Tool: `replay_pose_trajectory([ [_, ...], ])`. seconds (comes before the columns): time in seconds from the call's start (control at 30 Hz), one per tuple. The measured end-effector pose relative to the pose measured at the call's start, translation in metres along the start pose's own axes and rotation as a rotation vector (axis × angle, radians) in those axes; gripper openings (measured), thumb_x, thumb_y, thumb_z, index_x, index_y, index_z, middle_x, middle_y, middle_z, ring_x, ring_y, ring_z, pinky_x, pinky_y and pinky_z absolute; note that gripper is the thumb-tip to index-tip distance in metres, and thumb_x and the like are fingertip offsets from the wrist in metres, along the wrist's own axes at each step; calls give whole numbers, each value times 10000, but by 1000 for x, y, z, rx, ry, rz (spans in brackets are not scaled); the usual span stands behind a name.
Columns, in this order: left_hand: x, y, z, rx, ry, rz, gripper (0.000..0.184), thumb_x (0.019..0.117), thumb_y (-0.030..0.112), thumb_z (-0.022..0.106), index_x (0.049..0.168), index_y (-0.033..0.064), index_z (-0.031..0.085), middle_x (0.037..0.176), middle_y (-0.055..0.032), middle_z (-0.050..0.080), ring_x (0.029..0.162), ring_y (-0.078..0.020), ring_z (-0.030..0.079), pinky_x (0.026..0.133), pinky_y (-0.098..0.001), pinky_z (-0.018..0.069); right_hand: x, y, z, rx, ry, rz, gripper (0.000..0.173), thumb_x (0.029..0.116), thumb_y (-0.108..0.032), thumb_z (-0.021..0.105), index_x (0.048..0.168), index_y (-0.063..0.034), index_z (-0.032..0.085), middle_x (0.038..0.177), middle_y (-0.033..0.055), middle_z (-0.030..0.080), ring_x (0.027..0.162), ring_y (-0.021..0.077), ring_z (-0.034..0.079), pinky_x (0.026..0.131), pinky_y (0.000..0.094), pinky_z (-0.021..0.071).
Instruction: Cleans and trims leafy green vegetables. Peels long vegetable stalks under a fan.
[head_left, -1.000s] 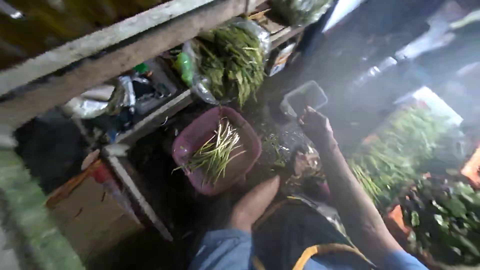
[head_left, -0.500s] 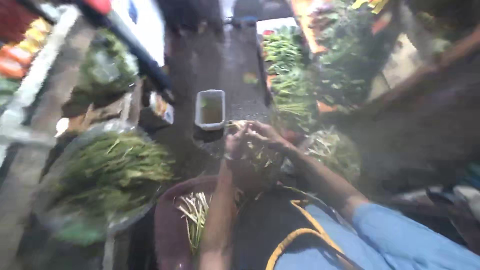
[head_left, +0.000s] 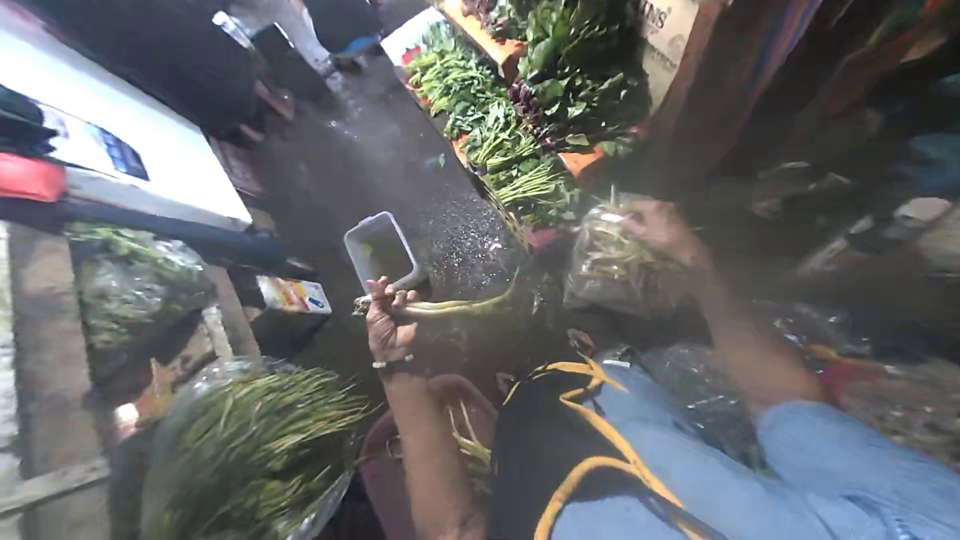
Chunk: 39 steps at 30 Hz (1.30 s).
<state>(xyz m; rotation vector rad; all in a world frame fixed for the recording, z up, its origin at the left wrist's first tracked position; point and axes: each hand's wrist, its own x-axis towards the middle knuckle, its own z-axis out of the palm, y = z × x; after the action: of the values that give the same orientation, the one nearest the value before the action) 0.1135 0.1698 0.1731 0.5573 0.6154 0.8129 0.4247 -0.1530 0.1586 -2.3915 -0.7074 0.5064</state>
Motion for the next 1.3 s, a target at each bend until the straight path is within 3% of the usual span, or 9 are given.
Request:
replay_pose_trajectory([
  [0.17, -7, 14, 16, -96, 37, -64, 383, 1099, 316, 375, 892, 154, 654, 640, 54, 595, 552, -80, 612, 580, -255, 576, 22, 12, 4, -200, -66, 18, 361, 969, -133, 689, 1280, 48, 660, 1352, 331, 572, 1294, 546, 497, 1067, 706, 380],
  [0.3, -13, 16, 54, 38, 38, -75, 388, 1106, 310, 362, 865, 180, 637, 623, 69, 584, 542, -65, 600, 564, -251, 569, 14, -52, 73, 212, -59, -540, 344, 904, -135, 756, 1206, 22, 709, 1223, 231, 685, 1131, 374, 664, 1012, 548, 513],
  [0.43, -9, 19, 99, 93, 85, -51, 339, 1104, 371, 379, 899, 191, 580, 620, 77, 534, 540, -54, 568, 562, -232, 548, -14, -149, 134, 492, -248, -903, 530, 945, -192, 689, 1410, 30, 562, 1336, 228, 634, 1217, 310, 634, 1075, 447, 493],
  [0.53, -10, 21, 119, 103, 19, 114, 264, 1088, 354, 450, 944, 170, 573, 684, 46, 569, 593, -61, 600, 578, -220, 555, -19, -199, 128, 439, -129, -812, 358, 996, -137, 615, 1290, 67, 633, 1196, 243, 699, 1096, 338, 699, 997, 463, 541],
  [0.67, 3, 14, 97, 704, -335, 383, 498, 1063, 233, 512, 1514, 77, 372, 1249, -37, 651, 1086, -101, 649, 937, -315, 552, 8, -219, 110, 565, -154, -816, 289, 930, -33, 672, 1184, 104, 673, 1042, 227, 728, 951, 279, 718, 911, 436, 571],
  [0.8, 18, 1, 89, 947, -287, 362, 293, 1075, 187, 473, 1276, 19, 607, 1027, -61, 673, 882, -90, 634, 811, -300, 553, 37, -231, 96, 454, -329, -752, 260, 893, 42, 678, 1151, 68, 694, 1055, 217, 722, 980, 291, 697, 934, 487, 546],
  [0.93, 32, 0, 82, 863, -237, 259, 243, 1062, 183, 530, 1270, 64, 566, 984, -21, 648, 819, -69, 616, 748, -275, 545, 52, -230, 107, 370, -247, -752, 267, 792, 59, 762, 1057, 51, 739, 1002, 234, 697, 955, 343, 665, 903, 517, 531],
  [1.13, 37, 14, 73, 824, -232, 208, 339, 1070, 333, 525, 1328, 115, 551, 1026, -21, 667, 842, -96, 646, 768, -308, 571, 60, -223, 90, 626, -551, -636, 250, 856, 4, 707, 1101, 36, 671, 877, 118, 688, 728, 163, 642, 697, 369, 575],
  [1.3, 23, 39, 71, 612, -269, 198, 290, 1076, 368, 494, 1290, 188, 573, 959, 11, 675, 783, -94, 659, 703, -282, 577, 46, -211, 85, 818, -707, -526, 185, 959, -56, 625, 1100, 35, 704, 908, 80, 726, 785, 130, 679, 762, 320, 598],
])
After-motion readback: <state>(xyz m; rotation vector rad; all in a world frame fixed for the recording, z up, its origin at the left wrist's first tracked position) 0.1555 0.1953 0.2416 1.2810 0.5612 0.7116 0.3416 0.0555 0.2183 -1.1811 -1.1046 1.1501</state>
